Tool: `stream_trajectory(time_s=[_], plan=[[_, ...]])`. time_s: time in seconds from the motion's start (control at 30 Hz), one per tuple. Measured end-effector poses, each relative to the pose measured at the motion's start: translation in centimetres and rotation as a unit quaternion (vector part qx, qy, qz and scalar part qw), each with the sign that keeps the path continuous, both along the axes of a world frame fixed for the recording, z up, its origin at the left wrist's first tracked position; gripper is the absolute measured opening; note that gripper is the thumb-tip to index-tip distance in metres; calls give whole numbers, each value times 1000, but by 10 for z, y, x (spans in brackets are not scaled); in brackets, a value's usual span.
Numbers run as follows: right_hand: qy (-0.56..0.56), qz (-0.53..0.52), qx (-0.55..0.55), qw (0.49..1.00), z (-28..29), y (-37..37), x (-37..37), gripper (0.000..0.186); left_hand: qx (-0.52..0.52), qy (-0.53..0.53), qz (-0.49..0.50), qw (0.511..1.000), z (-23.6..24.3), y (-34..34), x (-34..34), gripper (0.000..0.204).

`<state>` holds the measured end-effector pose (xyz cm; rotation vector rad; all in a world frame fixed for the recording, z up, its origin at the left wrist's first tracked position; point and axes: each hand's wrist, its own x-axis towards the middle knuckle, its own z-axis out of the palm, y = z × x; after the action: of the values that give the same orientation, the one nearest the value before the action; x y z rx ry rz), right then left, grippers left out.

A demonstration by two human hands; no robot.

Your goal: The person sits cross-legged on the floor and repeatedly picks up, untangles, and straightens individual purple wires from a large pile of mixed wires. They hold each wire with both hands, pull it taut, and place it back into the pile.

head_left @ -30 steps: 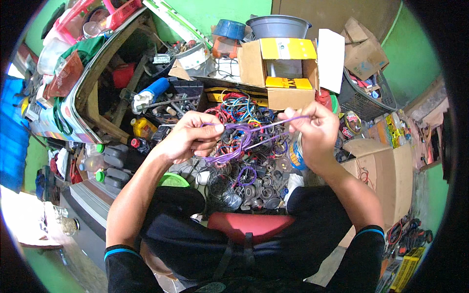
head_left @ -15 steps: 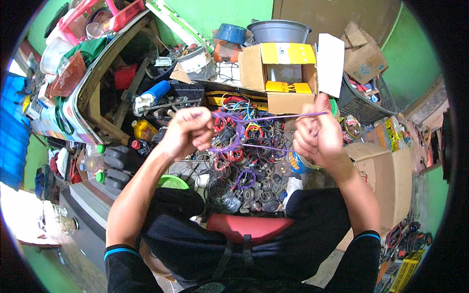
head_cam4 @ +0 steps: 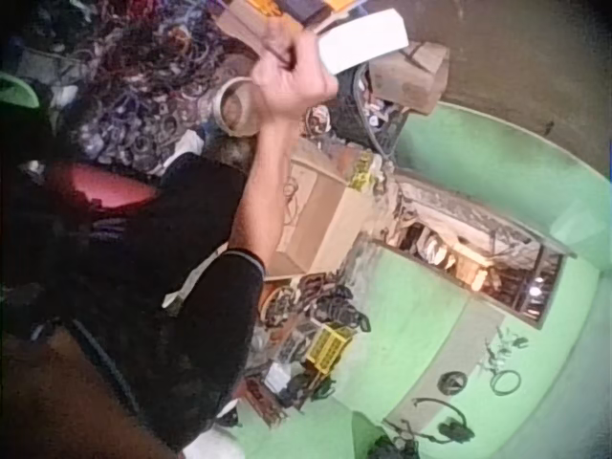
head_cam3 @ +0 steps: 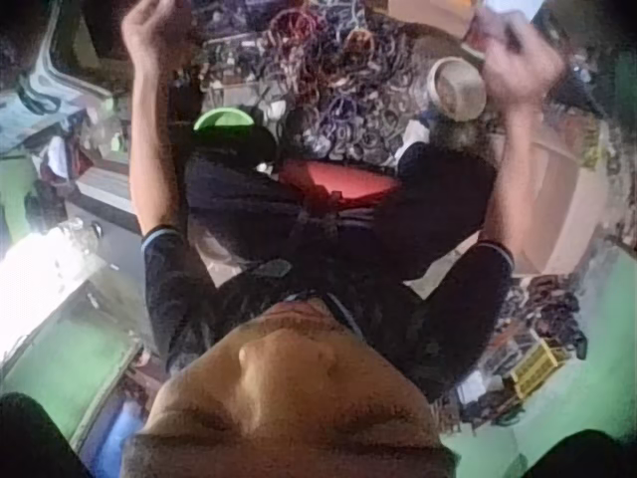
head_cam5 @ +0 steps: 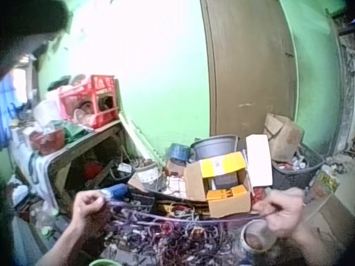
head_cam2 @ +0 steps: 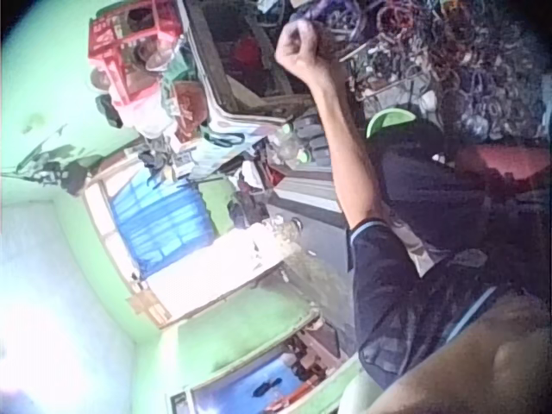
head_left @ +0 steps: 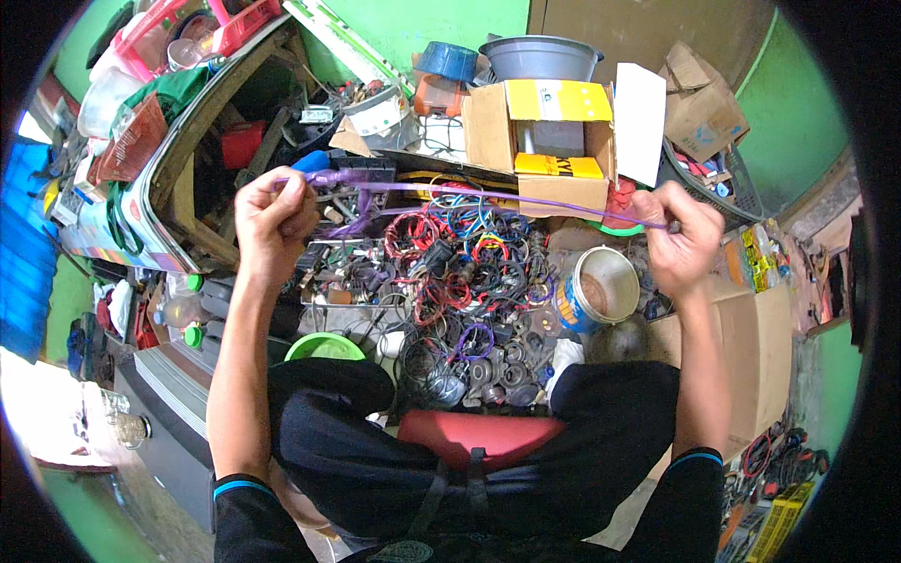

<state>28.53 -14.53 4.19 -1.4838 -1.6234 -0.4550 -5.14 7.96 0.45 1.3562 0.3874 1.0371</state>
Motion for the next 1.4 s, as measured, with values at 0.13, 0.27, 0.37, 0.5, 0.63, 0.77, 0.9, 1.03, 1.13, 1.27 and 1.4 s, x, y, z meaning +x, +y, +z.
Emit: stream_trajectory(time_s=[0.13,0.27,0.37,0.5,0.63,0.77,0.9,1.03,1.13,1.27,1.4], plan=[[228,-9,232,946,-10,10,21,20,61,63,21,996,-2,-14,0,14],[658,409,-32,632,0,-5,21,42,66,86,24,994,-11,-5,3,18],[383,178,-78,903,2,-7,21,33,29,48,77,995,-14,20,-13,17],[-77,-161,162,970,-1,-14,50,22,89,100,101,986,-15,25,-20,11],[536,217,139,804,-4,-11,45,29,55,93,103,989,-19,26,-21,12],[347,163,-132,914,11,-29,40,32,19,49,142,988,-30,47,-40,15],[-15,-165,104,981,-4,-31,63,26,50,87,168,981,-34,53,-64,13],[309,-13,181,934,-8,-25,71,32,32,89,172,981,-31,46,-58,13],[207,-47,112,971,-4,-39,73,34,11,66,217,974,-39,59,-74,11],[-123,-211,195,950,5,-50,78,35,5,46,228,973,-41,67,-92,11],[580,33,202,789,3,-46,88,37,17,48,224,973,-40,64,-86,12]])
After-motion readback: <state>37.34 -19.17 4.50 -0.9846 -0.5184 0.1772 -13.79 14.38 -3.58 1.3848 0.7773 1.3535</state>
